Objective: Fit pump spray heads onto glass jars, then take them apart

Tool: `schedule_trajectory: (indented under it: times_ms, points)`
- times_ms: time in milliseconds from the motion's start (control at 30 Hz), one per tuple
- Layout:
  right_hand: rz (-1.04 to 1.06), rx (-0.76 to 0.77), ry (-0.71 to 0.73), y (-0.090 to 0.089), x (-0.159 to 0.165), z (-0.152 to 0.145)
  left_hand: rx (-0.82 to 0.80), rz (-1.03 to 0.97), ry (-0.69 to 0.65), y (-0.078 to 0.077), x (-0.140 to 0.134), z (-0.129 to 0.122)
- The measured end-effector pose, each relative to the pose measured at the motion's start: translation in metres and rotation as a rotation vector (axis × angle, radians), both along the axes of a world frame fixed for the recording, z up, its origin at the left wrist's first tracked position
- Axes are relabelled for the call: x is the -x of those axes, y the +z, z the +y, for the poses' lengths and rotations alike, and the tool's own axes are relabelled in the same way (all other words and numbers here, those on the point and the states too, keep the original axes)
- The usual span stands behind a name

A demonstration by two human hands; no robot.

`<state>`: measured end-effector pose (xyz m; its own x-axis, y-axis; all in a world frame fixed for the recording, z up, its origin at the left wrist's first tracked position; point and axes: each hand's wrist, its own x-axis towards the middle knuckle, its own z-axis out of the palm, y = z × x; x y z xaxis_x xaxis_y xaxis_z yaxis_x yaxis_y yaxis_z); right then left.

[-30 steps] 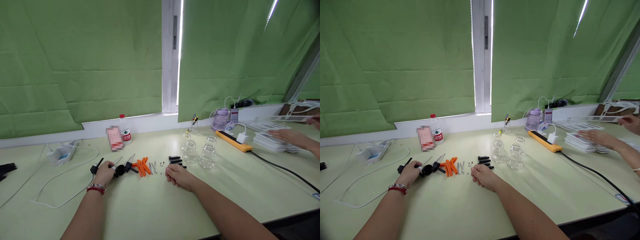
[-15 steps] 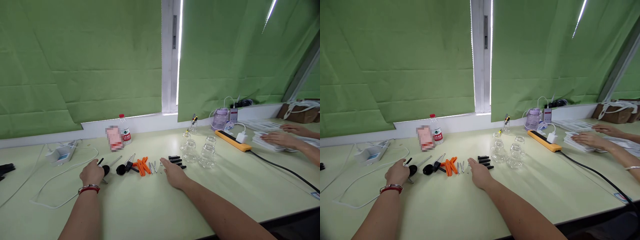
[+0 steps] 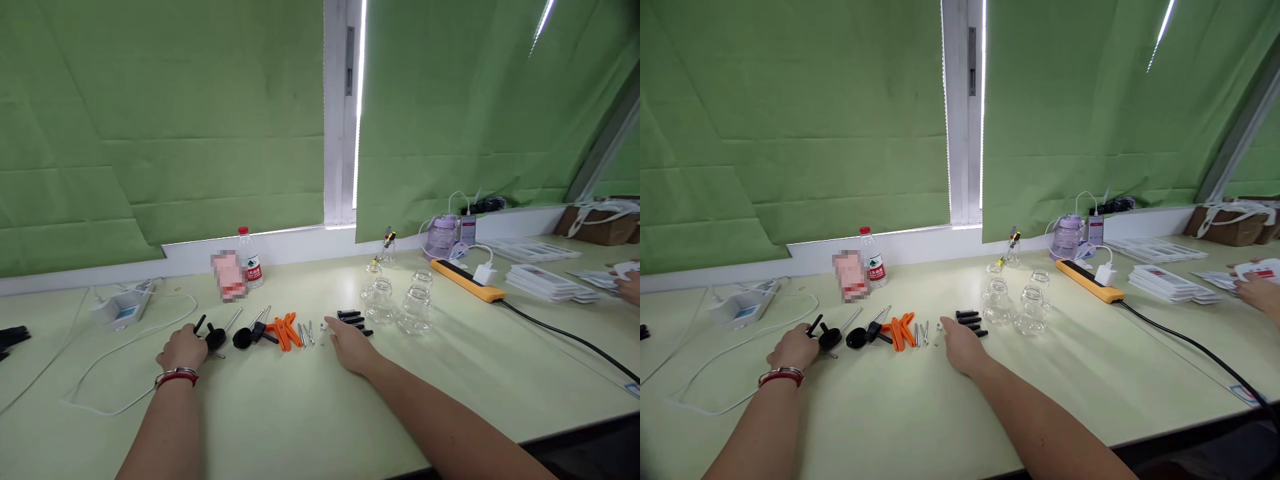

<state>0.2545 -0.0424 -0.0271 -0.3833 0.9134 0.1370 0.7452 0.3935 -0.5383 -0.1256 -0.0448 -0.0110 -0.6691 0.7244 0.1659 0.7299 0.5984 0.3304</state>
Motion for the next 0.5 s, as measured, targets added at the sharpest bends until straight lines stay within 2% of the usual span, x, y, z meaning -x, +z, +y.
schedule_trajectory:
  times_ms: [167, 367, 433, 500]
  points:
    - [0.016, 0.001, -0.019, -0.002, -0.002, -0.002, 0.021, -0.029, 0.025, 0.002, -0.001, -0.001]
    - [0.057, -0.016, -0.005, 0.000, -0.009, -0.009, -0.018, -0.065, 0.088, 0.018, -0.006, -0.012]
    - [0.059, -0.029, -0.015, 0.002, -0.009, -0.011, -0.071, -0.084, 0.093, 0.024, -0.007, -0.017]
    - [0.047, -0.053, -0.028, 0.003, -0.009, -0.010, -0.195, -0.108, 0.061, 0.029, -0.007, -0.022]
